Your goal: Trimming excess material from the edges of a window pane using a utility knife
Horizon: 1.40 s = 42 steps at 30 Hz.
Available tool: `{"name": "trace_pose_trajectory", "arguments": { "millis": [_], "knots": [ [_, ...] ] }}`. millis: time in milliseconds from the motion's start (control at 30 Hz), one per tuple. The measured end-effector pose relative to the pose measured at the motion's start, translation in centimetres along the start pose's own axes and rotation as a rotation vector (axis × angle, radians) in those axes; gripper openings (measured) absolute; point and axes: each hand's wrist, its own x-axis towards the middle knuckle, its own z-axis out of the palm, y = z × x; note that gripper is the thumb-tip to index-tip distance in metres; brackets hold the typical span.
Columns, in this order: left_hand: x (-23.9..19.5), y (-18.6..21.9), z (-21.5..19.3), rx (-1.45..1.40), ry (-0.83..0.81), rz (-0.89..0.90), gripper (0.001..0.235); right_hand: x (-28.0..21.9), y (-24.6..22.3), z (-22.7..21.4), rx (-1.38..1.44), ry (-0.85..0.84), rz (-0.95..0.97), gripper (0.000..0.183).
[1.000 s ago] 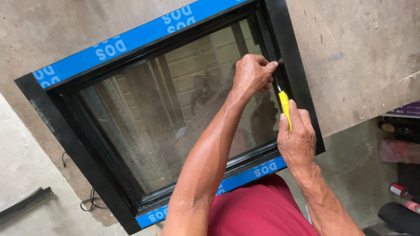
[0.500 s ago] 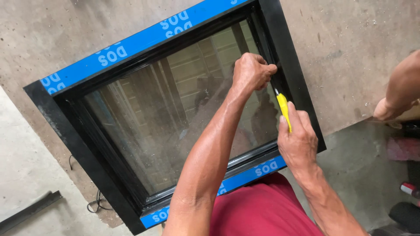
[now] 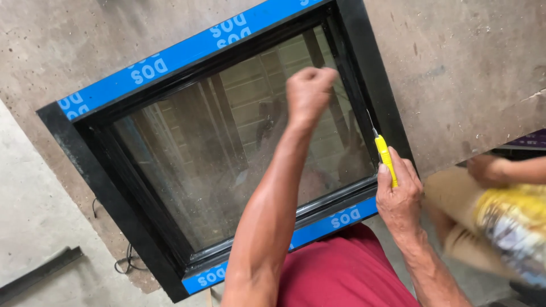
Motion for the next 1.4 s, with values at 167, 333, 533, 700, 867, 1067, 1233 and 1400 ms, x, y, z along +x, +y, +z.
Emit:
{"name": "trace_pose_trajectory", "arguments": {
  "millis": [167, 333, 533, 700, 867, 1067, 1233, 1400],
  "knots": [
    [-0.7, -0.8, 0.2, -0.647, 0.018, -0.070, 0.012, -0.2, -0.6, -0.2, 0.044, 0.034, -0.020, 0.036],
    [-2.4, -1.4, 2.4, -0.659, -0.132, 0.057, 0.012, 1.0, -1.5, -0.7, 0.027, 0.008, -0.022, 0.034],
    [-3.3, -2.4, 2.8, -0.938, -0.175, -0.138, 0.007, 3.3, -2.4, -1.1, -0.065, -0.022, -0.060, 0.034],
    [-2.9, -1.9, 2.8, -0.952, -0.159, -0.121, 0.008, 3.5, -2.9, -2.0, -0.143, -0.053, -0.045, 0.034],
    [-1.9, -2.3, 2.8, -1.027, -0.104, -0.183, 0.008, 3.2, -4.8, -4.4, -0.078, -0.243, 0.186, 0.034],
    [-2.5, -3.0, 4.1, -0.953, -0.091, -0.184, 0.008, 5.2, -5.4, -3.0, -0.065, -0.228, 0.118, 0.035],
    [-2.9, -0.8, 2.6, -0.928, -0.042, -0.204, 0.008, 4.1, -4.9, -3.9, -0.026, -0.249, 0.179, 0.035],
    [-1.9, 0.5, -0.2, -0.758, 0.071, -0.136, 0.009, 2.8, -3.3, -4.2, -0.052, -0.175, 0.104, 0.036]
  ]
}}
